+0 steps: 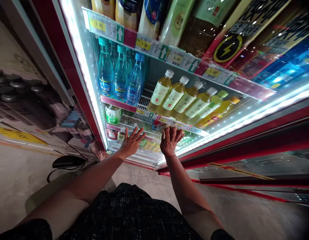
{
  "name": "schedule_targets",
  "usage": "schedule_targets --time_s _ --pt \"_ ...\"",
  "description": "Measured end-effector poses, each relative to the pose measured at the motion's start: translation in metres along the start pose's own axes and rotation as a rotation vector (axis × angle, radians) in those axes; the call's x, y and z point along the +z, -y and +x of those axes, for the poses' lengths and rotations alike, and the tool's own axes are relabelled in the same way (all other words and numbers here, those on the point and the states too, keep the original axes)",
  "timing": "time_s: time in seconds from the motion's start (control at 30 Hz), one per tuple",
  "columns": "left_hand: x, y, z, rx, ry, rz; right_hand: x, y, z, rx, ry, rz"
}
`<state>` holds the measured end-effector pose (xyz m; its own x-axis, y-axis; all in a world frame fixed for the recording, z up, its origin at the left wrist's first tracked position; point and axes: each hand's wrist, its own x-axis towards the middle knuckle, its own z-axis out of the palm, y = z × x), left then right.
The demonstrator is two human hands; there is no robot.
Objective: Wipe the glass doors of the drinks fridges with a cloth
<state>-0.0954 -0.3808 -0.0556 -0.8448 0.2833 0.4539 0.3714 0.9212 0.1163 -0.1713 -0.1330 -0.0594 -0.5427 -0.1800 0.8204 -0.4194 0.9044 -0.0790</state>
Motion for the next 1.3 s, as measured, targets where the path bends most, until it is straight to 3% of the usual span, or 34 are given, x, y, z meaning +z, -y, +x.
schedule_targets --time_s 0.1,0.3,0.5,0.7,0.77,0.97,1.17,1.3 --pt "-0.004 0.006 -0.002 0.001 -0.005 0.009 0.007 0.010 0.009 0.023 -0.015 0.026" --pt "-0.016 0.026 -0.009 0.002 -0.013 0.005 0.010 0.035 -0.007 -0.102 0.018 0.028" --pt "-0.024 0.040 -0.013 -0.001 -0.009 0.004 0.013 0.061 0.035 -0.055 -0.024 0.033" --pt "-0.031 0.059 -0.018 -0.003 -0.003 0.003 0.026 0.079 0.008 -0.126 0.124 0.081" --pt "-0.034 0.065 -0.020 -0.005 0.001 0.003 0.026 0.085 0.009 -0.159 0.102 0.083" --pt "-0.037 0.078 -0.025 0.004 -0.045 0.036 0.031 0.107 0.047 -0.148 0.030 0.027" --pt "-0.043 0.096 -0.032 0.004 -0.025 0.040 0.035 0.129 0.029 -0.313 0.008 -0.022" --pt "-0.049 0.107 -0.036 -0.002 -0.039 0.038 0.034 0.146 0.049 -0.298 -0.009 0.035"
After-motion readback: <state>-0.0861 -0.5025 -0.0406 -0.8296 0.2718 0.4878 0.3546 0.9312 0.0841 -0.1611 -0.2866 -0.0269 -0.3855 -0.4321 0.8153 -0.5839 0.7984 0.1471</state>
